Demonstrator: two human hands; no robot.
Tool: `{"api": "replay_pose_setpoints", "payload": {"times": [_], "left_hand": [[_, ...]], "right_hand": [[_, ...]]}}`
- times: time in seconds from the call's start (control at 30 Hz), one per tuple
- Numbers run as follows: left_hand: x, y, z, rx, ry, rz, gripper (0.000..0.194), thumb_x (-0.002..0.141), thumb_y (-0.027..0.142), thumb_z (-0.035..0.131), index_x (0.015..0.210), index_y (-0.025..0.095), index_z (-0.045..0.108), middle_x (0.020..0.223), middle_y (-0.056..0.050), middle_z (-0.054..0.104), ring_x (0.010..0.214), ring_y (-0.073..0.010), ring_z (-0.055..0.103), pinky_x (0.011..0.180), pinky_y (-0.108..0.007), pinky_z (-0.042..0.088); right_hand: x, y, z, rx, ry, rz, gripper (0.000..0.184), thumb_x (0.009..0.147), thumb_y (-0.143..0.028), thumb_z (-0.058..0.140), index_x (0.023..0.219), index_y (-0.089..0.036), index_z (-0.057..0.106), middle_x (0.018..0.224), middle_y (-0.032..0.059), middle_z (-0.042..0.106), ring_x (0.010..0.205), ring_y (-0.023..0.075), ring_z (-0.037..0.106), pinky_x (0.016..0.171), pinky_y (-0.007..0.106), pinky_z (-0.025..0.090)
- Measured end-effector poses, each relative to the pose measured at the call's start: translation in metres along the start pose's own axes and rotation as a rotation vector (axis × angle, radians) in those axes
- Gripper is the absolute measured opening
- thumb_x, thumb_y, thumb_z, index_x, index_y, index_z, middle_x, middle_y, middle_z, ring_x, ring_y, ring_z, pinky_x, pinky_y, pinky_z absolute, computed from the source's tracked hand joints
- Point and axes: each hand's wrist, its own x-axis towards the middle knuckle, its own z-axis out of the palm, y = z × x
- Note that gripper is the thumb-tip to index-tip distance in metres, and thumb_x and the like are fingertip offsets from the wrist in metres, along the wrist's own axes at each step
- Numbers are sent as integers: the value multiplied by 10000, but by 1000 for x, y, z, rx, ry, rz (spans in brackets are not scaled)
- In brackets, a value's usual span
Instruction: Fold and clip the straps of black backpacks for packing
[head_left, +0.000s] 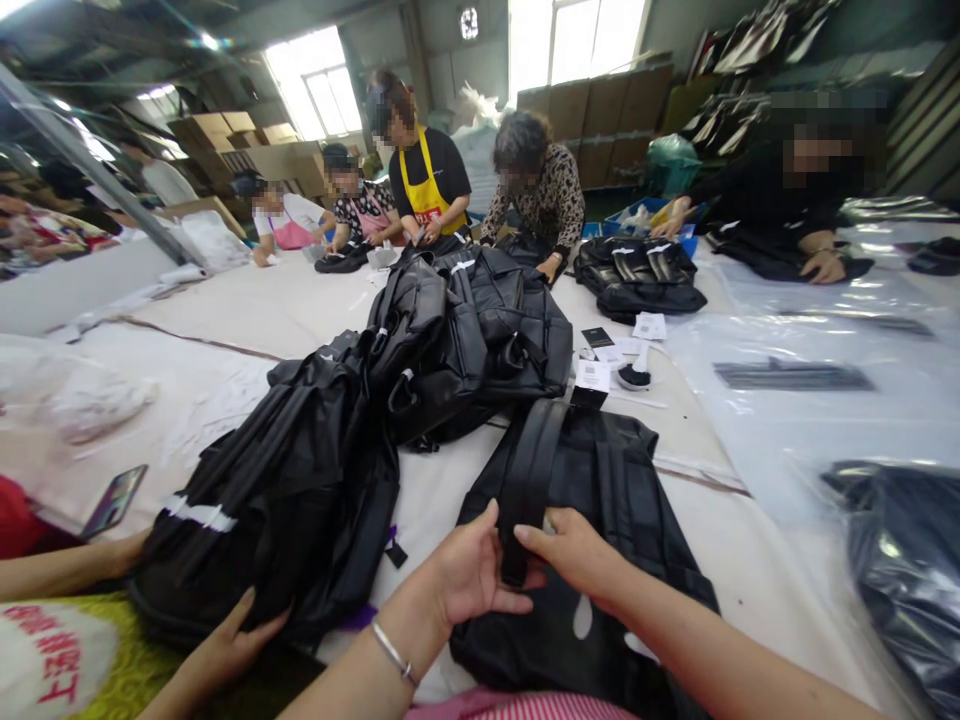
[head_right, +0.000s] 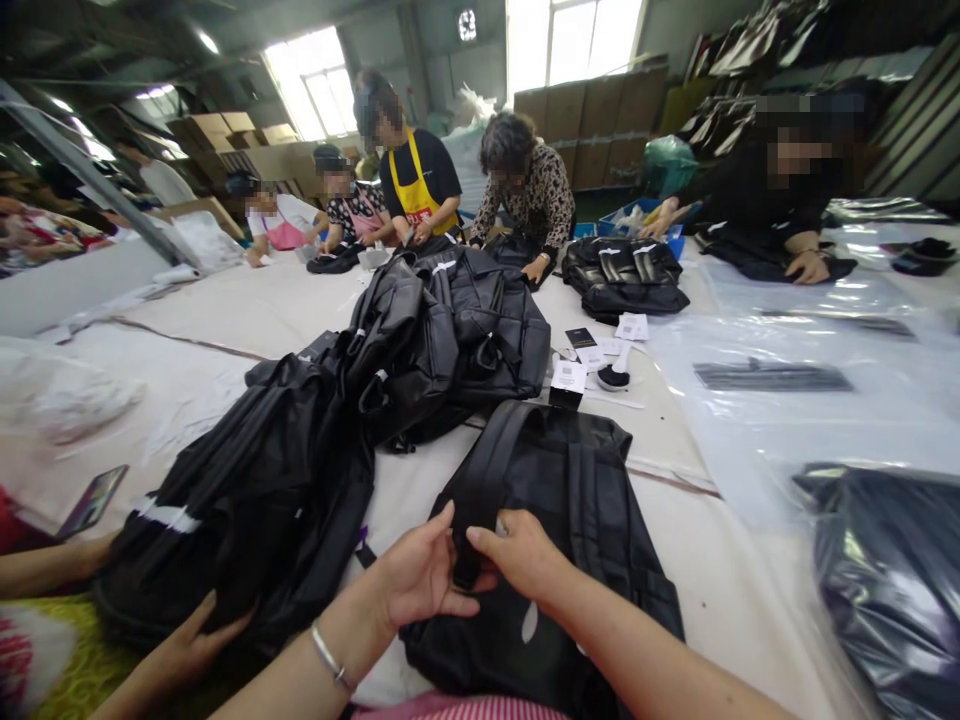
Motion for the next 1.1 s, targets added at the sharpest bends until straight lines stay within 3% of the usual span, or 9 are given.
{"api": "replay_pose_setpoints", "payload": {"times": [0.2, 0.43, 0.53, 0.67, 0.73, 0.83, 0.97, 1.03, 1.1], "left_hand": [[3, -12, 2, -129, 123, -5, 489, 923, 513, 451, 964, 68, 649, 954, -149, 697, 822, -185, 686, 652, -263, 512], [9, -6, 14, 7, 257, 161, 299, 812, 368, 614, 972, 119, 651, 889, -94, 696, 767, -181, 686, 671, -283, 509], [12, -5, 15, 100, 294, 182, 327, 766, 335, 626, 1017, 128, 661, 933, -105, 702, 792, -205, 692, 669, -298, 515], [18, -1, 11, 134, 332, 178, 277, 711, 300, 623, 881, 93, 695, 811, -107, 704, 689, -192, 661, 635, -319, 526], [20, 1, 9, 144, 324, 187, 252, 686, 268, 626, 827, 73, 701, 730, -103, 691, 618, -177, 632, 610, -321, 526], [19, 3, 8, 165, 312, 177, 264, 696, 271, 621, 843, 69, 707, 710, -104, 692, 623, -195, 638, 609, -351, 540], [8, 5, 10, 68, 141, 119, 388, 786, 396, 549, 977, 91, 694, 913, -143, 715, 823, -289, 693, 697, -427, 555], [4, 4, 11, 11, 51, 112, 454, 825, 459, 509, 1010, 85, 686, 986, -160, 705, 858, -302, 698, 733, -423, 547], [3, 2, 12, 29, 51, 165, 466, 839, 483, 537, 1019, 78, 679, 974, -162, 701, 857, -291, 698, 764, -422, 542]], "right_hand": [[8, -10, -15, 137, 34, -52, 307, 674, -447, 756, 795, -173, 691, 783, 46, 706, 762, 222, 640, 720, 332, 519], [4, -25, -23, 119, 23, -159, 283, 714, -421, 722, 858, -180, 696, 825, 40, 701, 793, 217, 628, 695, 316, 515], [3, -30, -23, 190, 98, -65, 324, 730, -468, 709, 822, -161, 670, 674, 10, 639, 560, 123, 525, 476, 226, 396], [-4, -21, -9, 139, 5, 74, 365, 694, -498, 727, 712, -149, 620, 477, -64, 448, 392, 44, 287, 372, 199, 204], [-6, -9, 0, 136, -33, 123, 370, 682, -502, 724, 721, -150, 619, 465, -72, 423, 378, 43, 267, 363, 203, 195], [-1, 8, 7, 135, 48, 141, 356, 687, -499, 703, 710, -155, 616, 478, -55, 456, 387, 60, 314, 361, 215, 229], [14, 18, 0, -7, 219, 20, 310, 723, -451, 680, 641, -163, 599, 551, -7, 554, 490, 117, 477, 433, 242, 362], [20, 19, -5, -75, 256, -23, 322, 726, -451, 680, 609, -170, 577, 543, -11, 542, 512, 131, 495, 452, 251, 381], [23, 19, -5, -111, 274, -36, 343, 728, -454, 676, 574, -180, 537, 512, -25, 497, 495, 125, 469, 441, 252, 362]]}}
